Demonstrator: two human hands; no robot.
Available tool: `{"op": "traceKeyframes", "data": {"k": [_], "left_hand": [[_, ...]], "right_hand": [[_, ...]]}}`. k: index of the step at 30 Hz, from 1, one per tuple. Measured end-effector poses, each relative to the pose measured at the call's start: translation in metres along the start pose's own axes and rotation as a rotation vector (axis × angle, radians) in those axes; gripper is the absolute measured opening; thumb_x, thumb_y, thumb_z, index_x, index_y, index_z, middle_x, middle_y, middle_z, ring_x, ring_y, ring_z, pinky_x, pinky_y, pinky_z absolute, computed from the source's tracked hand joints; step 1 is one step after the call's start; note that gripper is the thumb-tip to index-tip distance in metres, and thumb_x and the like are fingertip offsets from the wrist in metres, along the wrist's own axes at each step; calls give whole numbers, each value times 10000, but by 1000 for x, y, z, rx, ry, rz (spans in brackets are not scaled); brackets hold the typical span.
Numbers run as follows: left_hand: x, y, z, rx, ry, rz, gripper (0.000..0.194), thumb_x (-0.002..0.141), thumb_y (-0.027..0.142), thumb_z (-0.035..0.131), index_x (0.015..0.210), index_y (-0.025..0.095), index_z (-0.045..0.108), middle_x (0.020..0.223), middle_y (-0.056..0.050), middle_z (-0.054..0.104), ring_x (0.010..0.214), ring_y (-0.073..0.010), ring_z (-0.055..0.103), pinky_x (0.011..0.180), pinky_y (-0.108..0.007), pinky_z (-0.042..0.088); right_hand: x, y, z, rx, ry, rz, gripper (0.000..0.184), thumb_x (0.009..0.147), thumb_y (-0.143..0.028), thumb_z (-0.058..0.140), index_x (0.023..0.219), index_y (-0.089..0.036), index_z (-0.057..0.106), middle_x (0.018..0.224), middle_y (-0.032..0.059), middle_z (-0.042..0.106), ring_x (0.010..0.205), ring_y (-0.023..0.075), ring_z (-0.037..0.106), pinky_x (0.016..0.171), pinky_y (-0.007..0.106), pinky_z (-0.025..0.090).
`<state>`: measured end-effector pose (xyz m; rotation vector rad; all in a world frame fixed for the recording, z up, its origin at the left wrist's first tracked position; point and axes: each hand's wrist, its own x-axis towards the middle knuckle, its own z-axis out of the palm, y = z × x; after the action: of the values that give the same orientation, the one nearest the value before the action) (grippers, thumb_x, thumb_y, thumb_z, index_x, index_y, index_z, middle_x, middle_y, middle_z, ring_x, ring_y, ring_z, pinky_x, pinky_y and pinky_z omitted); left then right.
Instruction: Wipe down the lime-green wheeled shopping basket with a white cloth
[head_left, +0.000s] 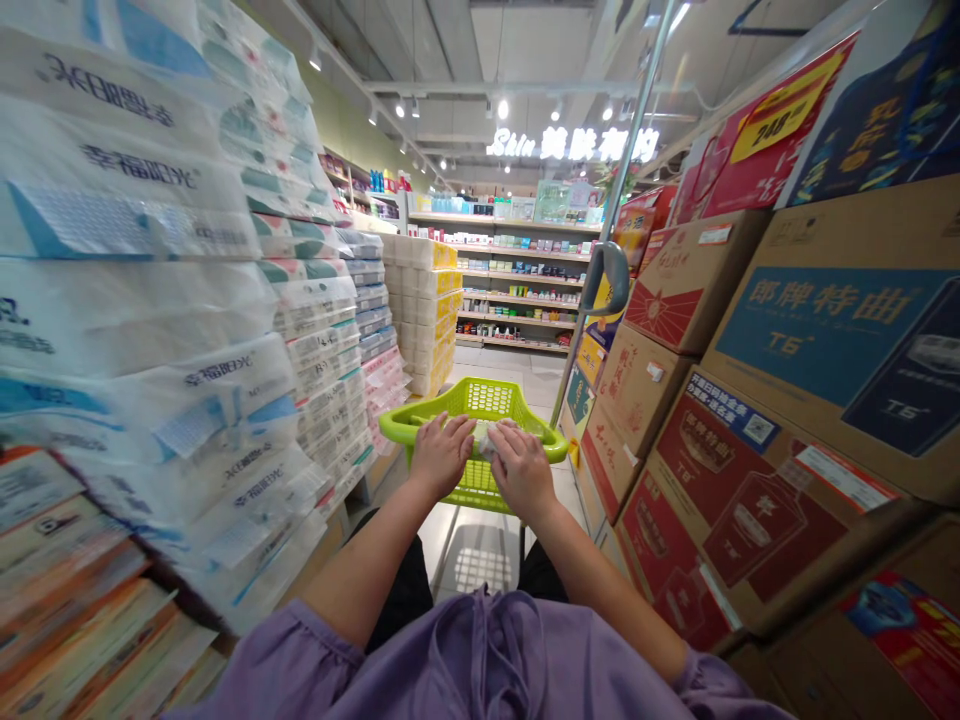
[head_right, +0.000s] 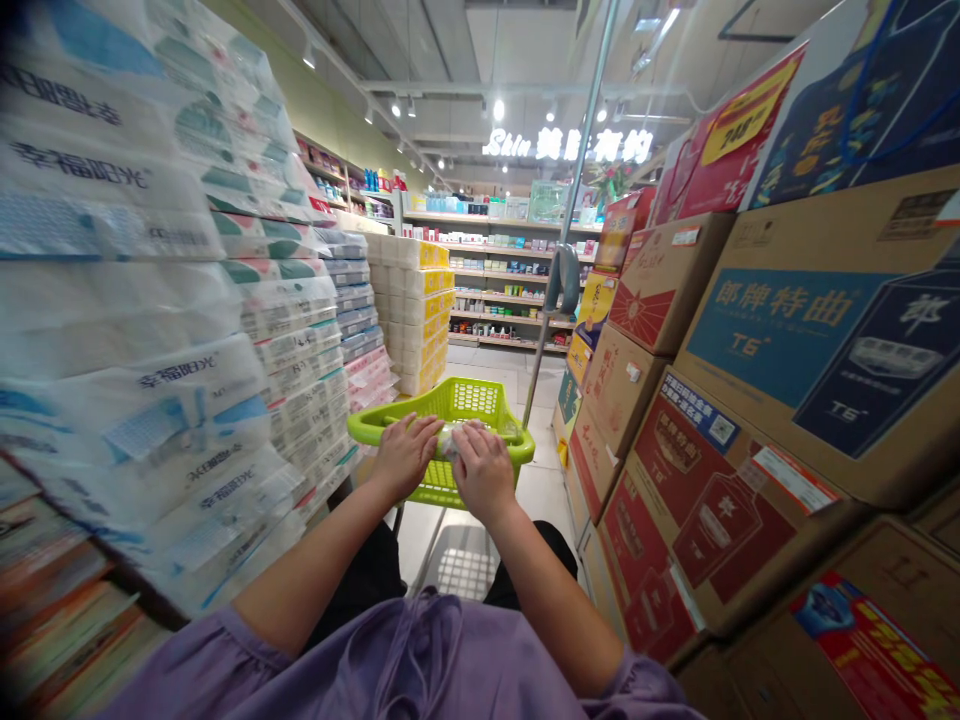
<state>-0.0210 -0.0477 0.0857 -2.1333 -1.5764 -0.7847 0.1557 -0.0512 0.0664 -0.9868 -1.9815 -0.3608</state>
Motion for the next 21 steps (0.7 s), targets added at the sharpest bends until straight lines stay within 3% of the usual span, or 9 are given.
{"op": "traceKeyframes", "data": {"k": [5,11,17,21], "left_hand": [[1,2,1,-9,14,-4,383,973,351,343,1247,285,603,1300,-36,612,1251,-314,473,994,-513,392],[0,-1,3,-24,18,32,386,972,321,349,1262,240,590,1309,-58,608,1271,-298,475,1039,-511,385],[1,0,4,-34,30,41,388,976,318,348,1250,209,600,1311,-56,609,1315,-281,446,1080,-489,370],[2,0,7,-44,51,39,378,969,306,359,1240,208,605,1297,-73,617,1263,-274,502,1058,-495,390]], "right_hand": [[-1,3,2,-40,18,145,372,860,-165,510,1218,-164,610,1221,110,626,1162,268,518,1029,447,388],[1,-5,5,28,6,-13,411,867,-147,491,1267,-188,578,1312,85,576,1281,237,435,1092,411,351],[-6,10,-4,-60,11,141,376,853,-150,497,1212,-160,608,1184,109,636,1147,269,522,1020,455,395],[-3,-5,6,-56,13,64,420,854,-132,492,1265,-153,573,1294,111,582,1272,264,431,1081,439,350]]}}
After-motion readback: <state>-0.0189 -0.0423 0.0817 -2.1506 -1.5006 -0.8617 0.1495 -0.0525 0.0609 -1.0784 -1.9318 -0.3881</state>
